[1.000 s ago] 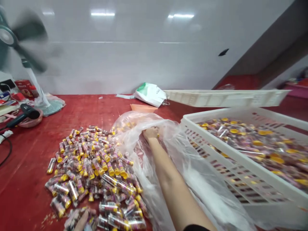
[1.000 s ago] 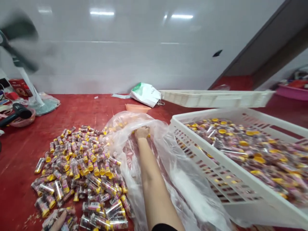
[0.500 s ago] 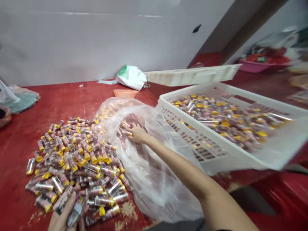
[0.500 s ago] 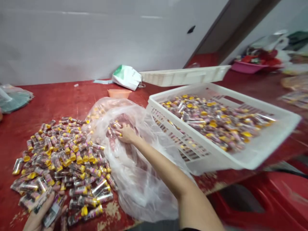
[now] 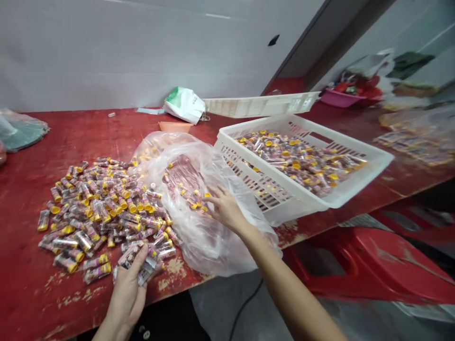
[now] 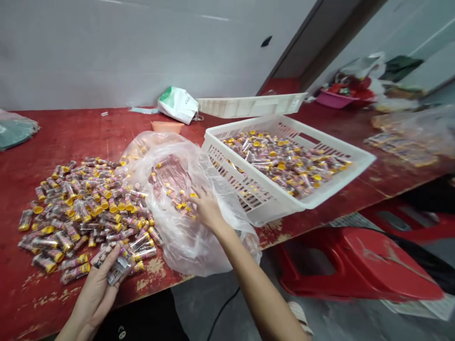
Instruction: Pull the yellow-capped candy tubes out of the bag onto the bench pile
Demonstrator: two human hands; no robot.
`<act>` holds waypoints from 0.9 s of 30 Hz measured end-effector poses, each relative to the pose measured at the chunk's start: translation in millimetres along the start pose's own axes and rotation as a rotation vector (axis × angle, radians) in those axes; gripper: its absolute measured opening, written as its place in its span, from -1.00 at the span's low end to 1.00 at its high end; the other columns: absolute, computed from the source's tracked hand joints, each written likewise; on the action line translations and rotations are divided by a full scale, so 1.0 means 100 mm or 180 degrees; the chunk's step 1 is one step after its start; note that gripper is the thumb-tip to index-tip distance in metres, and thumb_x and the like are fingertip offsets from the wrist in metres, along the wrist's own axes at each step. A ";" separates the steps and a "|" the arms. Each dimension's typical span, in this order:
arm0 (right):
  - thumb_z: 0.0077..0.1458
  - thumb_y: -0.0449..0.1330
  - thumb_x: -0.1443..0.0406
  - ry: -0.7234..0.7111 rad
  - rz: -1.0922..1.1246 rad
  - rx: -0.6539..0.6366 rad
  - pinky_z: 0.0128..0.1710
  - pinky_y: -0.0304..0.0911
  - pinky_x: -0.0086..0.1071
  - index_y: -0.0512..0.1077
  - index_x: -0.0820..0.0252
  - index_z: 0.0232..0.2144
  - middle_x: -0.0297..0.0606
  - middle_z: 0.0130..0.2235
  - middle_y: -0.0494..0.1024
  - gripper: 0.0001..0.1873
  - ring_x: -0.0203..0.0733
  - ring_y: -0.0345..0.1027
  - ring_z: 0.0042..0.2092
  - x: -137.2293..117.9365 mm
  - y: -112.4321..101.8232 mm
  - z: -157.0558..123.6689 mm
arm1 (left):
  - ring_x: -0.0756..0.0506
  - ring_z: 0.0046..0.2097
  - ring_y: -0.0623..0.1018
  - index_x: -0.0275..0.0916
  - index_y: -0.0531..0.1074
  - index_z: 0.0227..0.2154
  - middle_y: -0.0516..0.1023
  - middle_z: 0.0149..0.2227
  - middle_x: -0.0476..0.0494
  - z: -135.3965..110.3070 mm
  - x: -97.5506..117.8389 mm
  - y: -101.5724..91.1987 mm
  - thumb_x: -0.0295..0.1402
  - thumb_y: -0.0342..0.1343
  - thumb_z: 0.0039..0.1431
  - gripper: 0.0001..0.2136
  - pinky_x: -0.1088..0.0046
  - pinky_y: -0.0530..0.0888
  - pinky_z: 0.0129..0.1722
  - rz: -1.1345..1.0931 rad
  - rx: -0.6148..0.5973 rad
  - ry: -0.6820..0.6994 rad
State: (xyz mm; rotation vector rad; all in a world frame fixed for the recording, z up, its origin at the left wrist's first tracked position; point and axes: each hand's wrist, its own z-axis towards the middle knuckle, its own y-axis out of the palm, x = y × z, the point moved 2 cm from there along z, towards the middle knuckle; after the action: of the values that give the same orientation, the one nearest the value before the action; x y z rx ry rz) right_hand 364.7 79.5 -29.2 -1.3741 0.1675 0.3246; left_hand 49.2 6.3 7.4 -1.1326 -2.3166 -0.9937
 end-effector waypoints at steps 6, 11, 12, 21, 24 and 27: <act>0.09 0.19 0.44 -0.0204 0.0221 0.0154 0.01 0.32 -0.03 0.59 0.18 -0.25 0.02 -0.03 0.52 -0.78 0.08 0.39 -0.02 -0.16 0.00 -0.17 | -0.08 -0.20 0.62 -0.30 0.52 -0.25 0.62 -0.16 -0.16 -0.08 0.03 -0.19 -0.55 0.23 0.12 -0.86 0.17 0.63 -0.13 -0.0437 0.0121 -0.0177; 0.22 0.18 0.32 -0.0259 0.1583 0.0660 -0.22 0.42 -0.27 0.26 0.11 0.18 -0.16 -0.17 0.51 -0.51 -0.13 0.44 -0.20 -0.98 -0.20 -0.61 | -0.03 -0.31 0.62 -0.28 0.51 -0.31 0.62 -0.33 -0.07 -0.09 0.03 -0.32 -0.47 0.23 0.15 -0.95 0.26 0.65 -0.23 -0.0771 0.0200 -0.0249; 0.21 0.20 0.33 -0.0426 0.1928 0.0580 -0.25 0.42 -0.31 0.29 0.08 0.14 -0.18 -0.17 0.51 -0.54 -0.16 0.45 -0.21 -1.24 -0.21 -0.72 | -0.03 -0.31 0.63 -0.28 0.51 -0.30 0.62 -0.32 -0.09 -0.09 0.03 -0.34 -0.45 0.21 0.17 -0.95 0.28 0.65 -0.24 -0.0825 0.0188 -0.0277; 0.17 0.21 0.50 -0.0901 0.2385 0.0610 -0.13 0.42 -0.33 0.36 0.01 0.16 -0.18 -0.14 0.42 -0.45 -0.16 0.40 -0.09 -2.21 0.04 -1.07 | -0.04 -0.29 0.63 -0.29 0.54 -0.22 0.66 -0.26 -0.14 -0.13 0.04 -0.45 -0.44 0.24 0.15 -0.87 0.45 0.61 -0.28 -0.0816 0.0091 -0.0129; 0.18 0.18 0.51 -0.0877 0.2154 0.0587 -0.16 0.44 -0.34 0.35 0.01 0.18 -0.15 -0.13 0.40 -0.44 -0.16 0.40 -0.10 -2.14 0.03 -1.07 | -0.08 -0.21 0.64 -0.27 0.54 -0.20 0.66 -0.18 -0.16 -0.17 0.01 -0.46 -0.48 0.24 0.13 -0.84 0.36 0.62 -0.20 -0.0702 0.0057 -0.0081; 0.20 0.14 0.52 -0.0905 0.1825 0.0497 -0.12 0.44 -0.30 0.29 0.05 0.25 -0.10 -0.09 0.39 -0.40 -0.14 0.40 -0.07 -2.14 -0.01 -1.11 | -0.13 -0.15 0.64 -0.26 0.54 -0.17 0.64 -0.10 -0.17 -0.19 -0.03 -0.47 -0.48 0.29 0.07 -0.77 0.31 0.62 -0.18 -0.0482 0.0009 0.0073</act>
State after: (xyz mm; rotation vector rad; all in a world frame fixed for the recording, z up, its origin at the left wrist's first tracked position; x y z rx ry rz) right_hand 171.2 -56.9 14.9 -1.0910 0.3426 0.9595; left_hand 13.8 -29.4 -1.4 -0.9507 -2.4134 -1.0503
